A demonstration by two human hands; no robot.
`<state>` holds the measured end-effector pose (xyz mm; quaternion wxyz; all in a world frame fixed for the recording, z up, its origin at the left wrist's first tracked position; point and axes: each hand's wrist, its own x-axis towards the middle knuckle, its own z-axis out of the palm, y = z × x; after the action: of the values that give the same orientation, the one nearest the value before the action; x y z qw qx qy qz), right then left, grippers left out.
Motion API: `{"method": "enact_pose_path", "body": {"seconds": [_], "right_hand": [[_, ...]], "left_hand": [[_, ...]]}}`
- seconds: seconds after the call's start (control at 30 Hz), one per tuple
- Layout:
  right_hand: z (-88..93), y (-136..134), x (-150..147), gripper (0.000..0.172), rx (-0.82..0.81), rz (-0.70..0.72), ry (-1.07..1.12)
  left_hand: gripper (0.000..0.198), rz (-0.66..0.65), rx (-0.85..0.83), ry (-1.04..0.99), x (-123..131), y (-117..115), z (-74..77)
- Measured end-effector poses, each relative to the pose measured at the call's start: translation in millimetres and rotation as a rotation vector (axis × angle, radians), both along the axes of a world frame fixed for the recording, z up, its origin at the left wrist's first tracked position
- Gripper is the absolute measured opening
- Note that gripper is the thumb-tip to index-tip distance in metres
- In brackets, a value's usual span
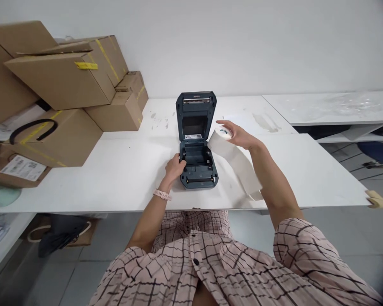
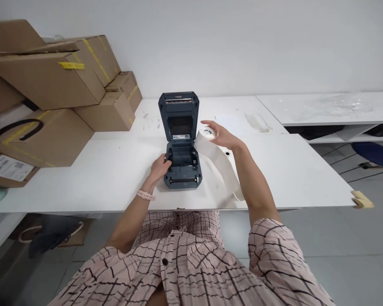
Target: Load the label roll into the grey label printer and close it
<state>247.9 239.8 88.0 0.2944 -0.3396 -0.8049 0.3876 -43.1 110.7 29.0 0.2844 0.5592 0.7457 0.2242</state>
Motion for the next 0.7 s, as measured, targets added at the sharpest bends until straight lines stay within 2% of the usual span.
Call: {"method": "enact_pose_path", "body": {"seconds": [0.07, 0.17, 0.3, 0.43, 0.57, 0.63, 0.7], "right_hand": [[-12.4, 11.9, 0.5, 0.088, -0.037, -0.069, 0.022], [-21.4, 21.7, 2.6, 0.089, -0.059, -0.108, 0.013], [-30.0, 26.4, 7.9, 0.089, -0.084, -0.14, -0.064], [-49.3, 29.9, 2.8, 0.091, -0.059, -0.156, -0.126], [-62.3, 30.8, -1.3, 0.099, -0.105, -0.159, -0.156], [-61.0, 28.0, 10.7, 0.107, -0.17, -0.15, -0.128], [-57.4, 21.7, 35.7, 0.105, -0.258, -0.152, -0.032]], "left_hand": [[0.041, 0.002, 0.006, 0.006, -0.3, -0.1, -0.6], [0.04, -0.005, 0.011, 0.0, -0.9, -0.5, -1.3], [0.043, -0.003, 0.009, -0.016, -1.0, -0.4, -1.5], [0.045, 0.006, 0.0, -0.018, -0.8, 0.4, -1.4], [0.045, 0.005, 0.003, -0.023, -0.7, -0.3, -1.1], [0.045, 0.0, 0.003, -0.027, -0.6, -0.9, -0.7], [0.045, -0.005, -0.001, -0.012, -0.4, -1.2, 0.1]]}}
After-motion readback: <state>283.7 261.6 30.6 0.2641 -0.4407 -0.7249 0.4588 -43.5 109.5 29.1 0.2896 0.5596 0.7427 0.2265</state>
